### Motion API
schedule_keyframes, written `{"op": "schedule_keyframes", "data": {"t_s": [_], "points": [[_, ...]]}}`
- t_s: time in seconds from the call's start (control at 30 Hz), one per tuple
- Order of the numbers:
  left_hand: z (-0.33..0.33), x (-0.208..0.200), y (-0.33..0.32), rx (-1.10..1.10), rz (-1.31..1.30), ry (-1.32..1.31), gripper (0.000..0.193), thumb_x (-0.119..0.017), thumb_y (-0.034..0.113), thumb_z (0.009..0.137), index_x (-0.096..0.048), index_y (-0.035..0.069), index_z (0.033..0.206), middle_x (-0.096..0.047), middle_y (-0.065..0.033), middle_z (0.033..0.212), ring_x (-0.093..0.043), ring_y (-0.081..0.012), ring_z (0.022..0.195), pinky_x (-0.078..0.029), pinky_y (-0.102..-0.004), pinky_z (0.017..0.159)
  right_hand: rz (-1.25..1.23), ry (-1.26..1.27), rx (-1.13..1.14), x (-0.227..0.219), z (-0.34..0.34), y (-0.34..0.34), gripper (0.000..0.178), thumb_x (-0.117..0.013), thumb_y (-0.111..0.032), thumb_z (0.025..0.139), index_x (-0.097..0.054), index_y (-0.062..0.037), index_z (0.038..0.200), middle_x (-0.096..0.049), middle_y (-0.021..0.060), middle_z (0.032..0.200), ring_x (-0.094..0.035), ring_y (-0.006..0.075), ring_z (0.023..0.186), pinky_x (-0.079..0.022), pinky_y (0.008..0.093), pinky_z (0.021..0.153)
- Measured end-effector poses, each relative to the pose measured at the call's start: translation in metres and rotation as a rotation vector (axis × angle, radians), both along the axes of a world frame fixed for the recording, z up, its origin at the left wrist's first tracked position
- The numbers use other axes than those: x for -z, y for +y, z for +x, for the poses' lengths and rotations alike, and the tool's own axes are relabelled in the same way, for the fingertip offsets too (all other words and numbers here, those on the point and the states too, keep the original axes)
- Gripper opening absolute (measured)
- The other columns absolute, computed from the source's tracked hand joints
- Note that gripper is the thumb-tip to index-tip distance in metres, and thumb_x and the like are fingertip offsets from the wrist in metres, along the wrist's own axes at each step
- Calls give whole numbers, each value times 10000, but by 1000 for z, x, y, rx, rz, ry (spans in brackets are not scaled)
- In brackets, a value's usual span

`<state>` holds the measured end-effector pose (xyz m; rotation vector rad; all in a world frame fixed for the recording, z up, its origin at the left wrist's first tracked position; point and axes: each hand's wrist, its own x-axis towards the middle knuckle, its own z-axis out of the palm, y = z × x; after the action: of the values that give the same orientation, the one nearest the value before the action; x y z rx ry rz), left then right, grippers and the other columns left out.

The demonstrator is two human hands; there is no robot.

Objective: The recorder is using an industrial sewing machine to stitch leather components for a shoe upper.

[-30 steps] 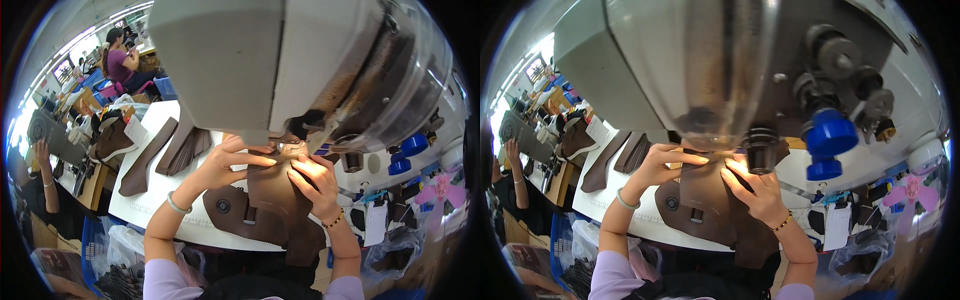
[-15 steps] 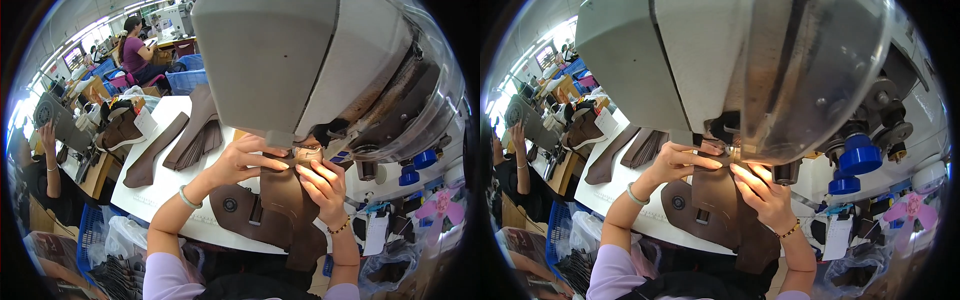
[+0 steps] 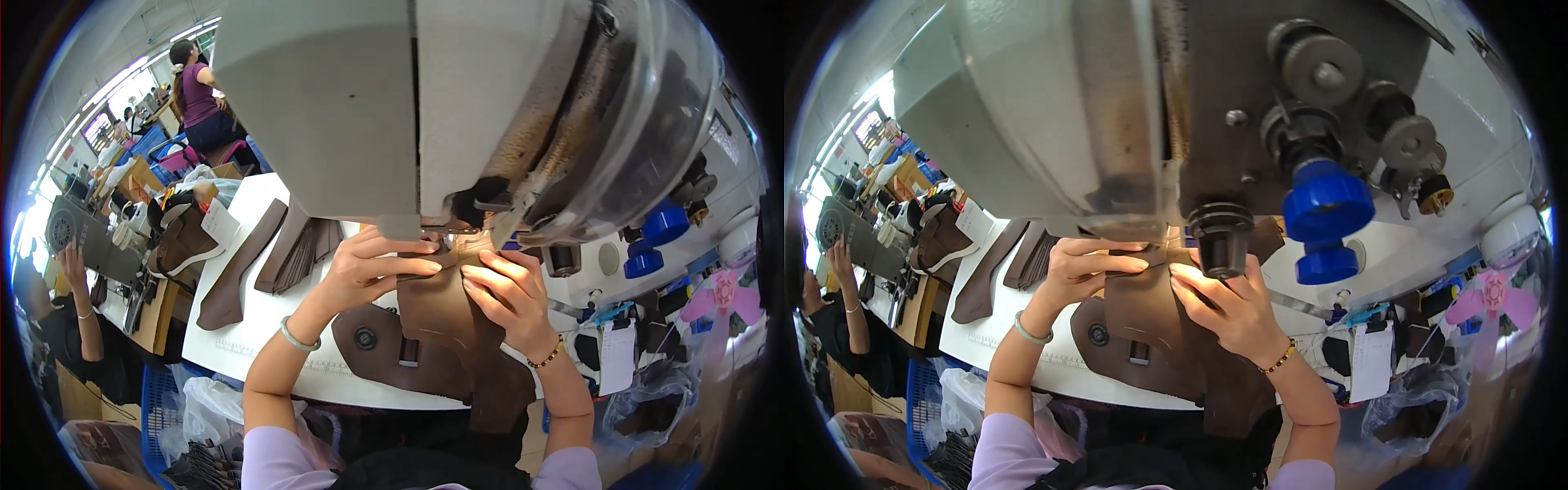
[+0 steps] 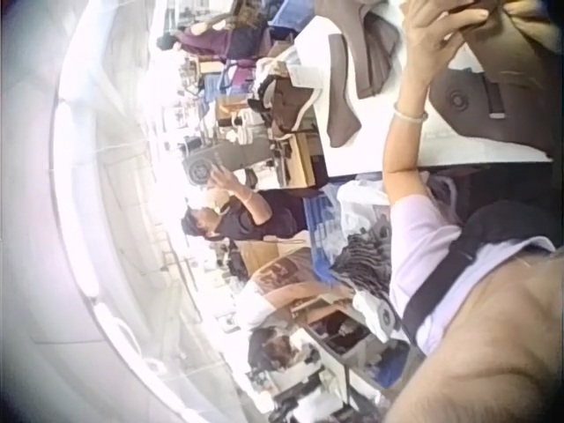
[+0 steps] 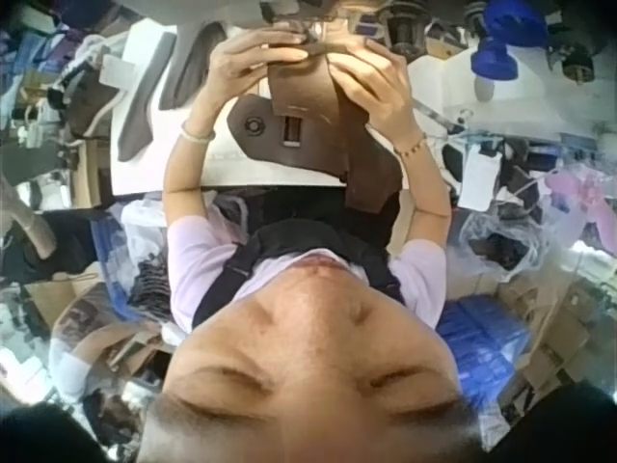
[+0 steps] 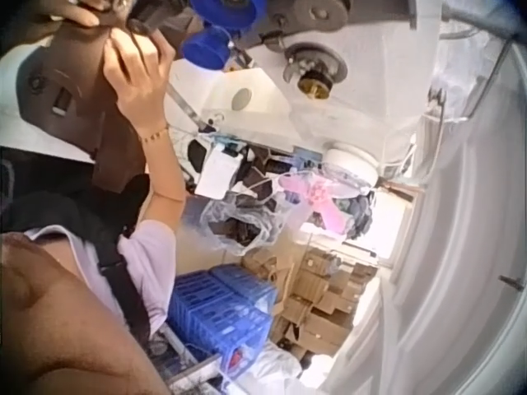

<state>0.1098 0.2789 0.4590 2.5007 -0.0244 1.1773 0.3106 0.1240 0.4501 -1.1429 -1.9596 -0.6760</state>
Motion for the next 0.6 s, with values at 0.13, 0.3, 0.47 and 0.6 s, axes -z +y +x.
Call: {"op": "schedule_keyframes", "data": {"t_s": [0.13,0.3,0.47,0.6], "points": [[-3,-1,0,7,29,10,394,-709,56,609,-740,207,971,-670,19,1096,-622,-206,961,-474,-358,833,-18,12,6,4,2,-1,263,-593,-123,788,-658,-144,1042,-596,-6,1083,-572,166,886,-427,409,855],[-9,-5,-1,-97,228,89,418,-706,121,612,-721,222,1017,-652,41,1129,-596,-202,972,-396,-386,875,-40,43,-4,5,3,-2,284,-567,-122,800,-661,-162,1065,-572,-1,1038,-581,161,898,-418,416,888],[-10,-7,-7,-107,210,90,472,-675,36,596,-714,200,1037,-650,20,1130,-593,-218,911,-457,-388,835,-70,59,-4,3,2,-4,275,-565,-123,798,-666,-159,1051,-572,12,1032,-592,173,910,-418,407,893],[-11,-11,-13,-52,54,125,525,-646,-44,599,-700,177,1072,-644,-11,1147,-605,-226,931,-508,-350,820,-72,54,4,0,1,-5,272,-568,-119,792,-670,-155,1042,-573,17,1035,-591,181,923,-420,411,889]]}}
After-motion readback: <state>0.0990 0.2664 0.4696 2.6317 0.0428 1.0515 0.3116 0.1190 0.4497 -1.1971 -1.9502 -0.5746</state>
